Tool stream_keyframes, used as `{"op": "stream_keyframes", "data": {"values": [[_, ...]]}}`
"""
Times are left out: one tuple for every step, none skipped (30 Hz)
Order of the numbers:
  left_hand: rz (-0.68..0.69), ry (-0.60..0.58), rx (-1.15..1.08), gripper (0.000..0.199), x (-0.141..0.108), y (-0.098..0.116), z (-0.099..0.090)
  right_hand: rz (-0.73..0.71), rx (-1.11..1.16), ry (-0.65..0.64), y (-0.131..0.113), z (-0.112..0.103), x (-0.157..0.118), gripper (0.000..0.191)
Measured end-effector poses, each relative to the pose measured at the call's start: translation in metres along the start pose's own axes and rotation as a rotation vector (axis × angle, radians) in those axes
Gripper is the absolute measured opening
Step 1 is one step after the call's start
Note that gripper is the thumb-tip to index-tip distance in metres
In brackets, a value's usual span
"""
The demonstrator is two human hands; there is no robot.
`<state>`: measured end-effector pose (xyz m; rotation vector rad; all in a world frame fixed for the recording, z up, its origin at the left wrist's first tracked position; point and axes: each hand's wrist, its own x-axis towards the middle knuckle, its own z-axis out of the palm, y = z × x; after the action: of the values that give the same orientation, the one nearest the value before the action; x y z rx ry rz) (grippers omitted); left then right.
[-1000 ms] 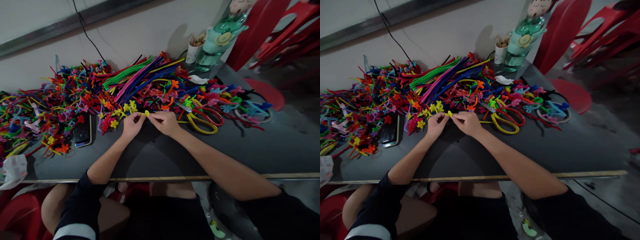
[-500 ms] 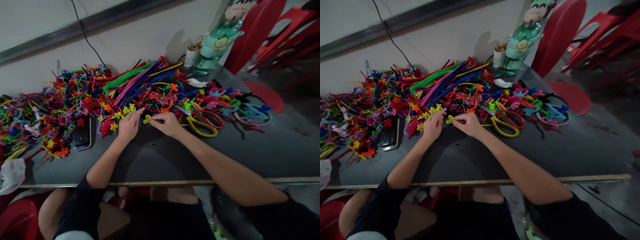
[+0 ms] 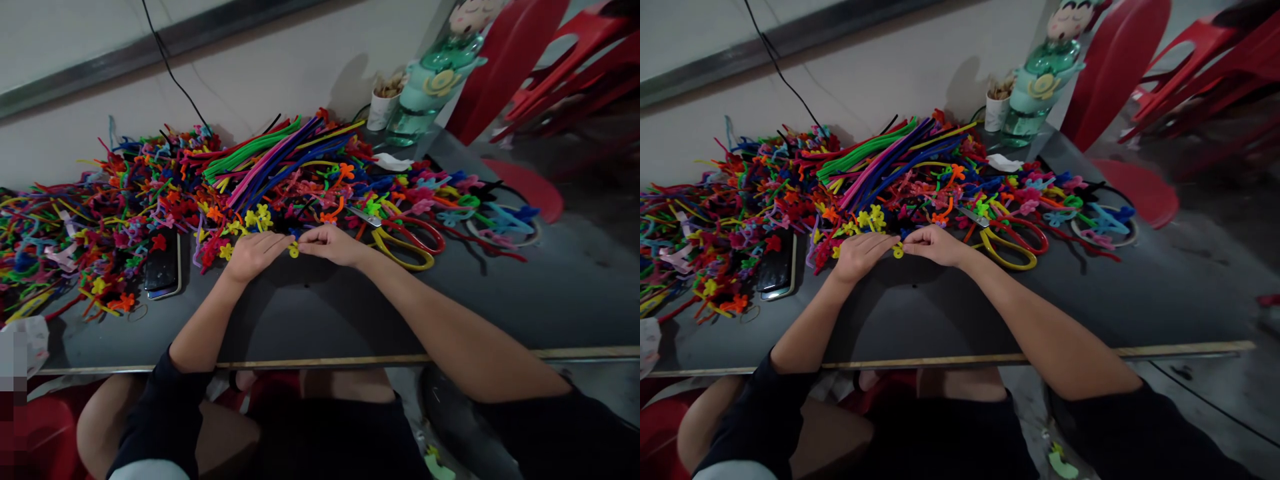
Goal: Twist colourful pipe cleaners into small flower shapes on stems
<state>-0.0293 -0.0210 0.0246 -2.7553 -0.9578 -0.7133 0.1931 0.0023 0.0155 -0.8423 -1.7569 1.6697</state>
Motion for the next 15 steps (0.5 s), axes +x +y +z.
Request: {"op": "stream_keyframes", "data": {"values": [[0.003,-0.006,0.006,0.03,0.0,0.0,0.0,0.003,0.004,0.004,0.0,0.0,0.0,0.033],[0.01,-0.012,0.012,0.03,0.001,0.0,-0.001,0.006,0.006,0.008,0.001,0.001,0.0,0.033],[0.016,-0.021,0.018,0.03,0.002,0.001,-0.002,0.01,0.004,0.01,0.001,0.001,0.0,0.033],[0.025,-0.032,0.028,0.03,0.003,0.001,-0.003,0.016,0.0,0.013,0.001,0.001,0.0,0.033],[0.037,-0.042,0.042,0.03,0.004,0.002,-0.004,0.023,-0.005,0.015,0.001,0.001,0.0,0.034],[0.055,-0.049,0.064,0.029,0.005,0.002,-0.005,0.031,-0.012,0.017,0.001,0.001,0.0,0.034],[0.078,-0.051,0.095,0.029,0.006,0.002,-0.006,0.038,-0.021,0.017,0.001,0.001,-0.001,0.036],[0.105,-0.047,0.134,0.028,0.007,0.003,-0.006,0.042,-0.035,0.018,0.001,0.001,-0.001,0.037],[0.135,-0.036,0.176,0.027,0.008,0.003,-0.007,0.041,-0.054,0.019,0.001,0.0,-0.001,0.038],[0.164,-0.023,0.213,0.026,0.009,0.003,-0.006,0.038,-0.085,0.021,0.001,0.0,-0.001,0.039],[0.189,-0.017,0.24,0.025,0.01,0.003,-0.006,0.032,-0.134,0.023,0.002,-0.001,-0.001,0.039],[0.206,-0.023,0.256,0.024,0.011,0.003,-0.005,0.021,-0.205,0.032,0.002,-0.002,-0.002,0.038],[0.212,-0.038,0.259,0.025,0.012,0.004,-0.003,0.004,-0.299,0.051,0.003,-0.002,-0.002,0.035],[0.201,-0.059,0.25,0.027,0.013,0.005,-0.001,-0.022,-0.415,0.081,0.003,-0.002,-0.003,0.031],[0.17,-0.084,0.227,0.029,0.013,0.006,0.001,-0.06,-0.546,0.125,0.004,-0.001,-0.004,0.027]]}}
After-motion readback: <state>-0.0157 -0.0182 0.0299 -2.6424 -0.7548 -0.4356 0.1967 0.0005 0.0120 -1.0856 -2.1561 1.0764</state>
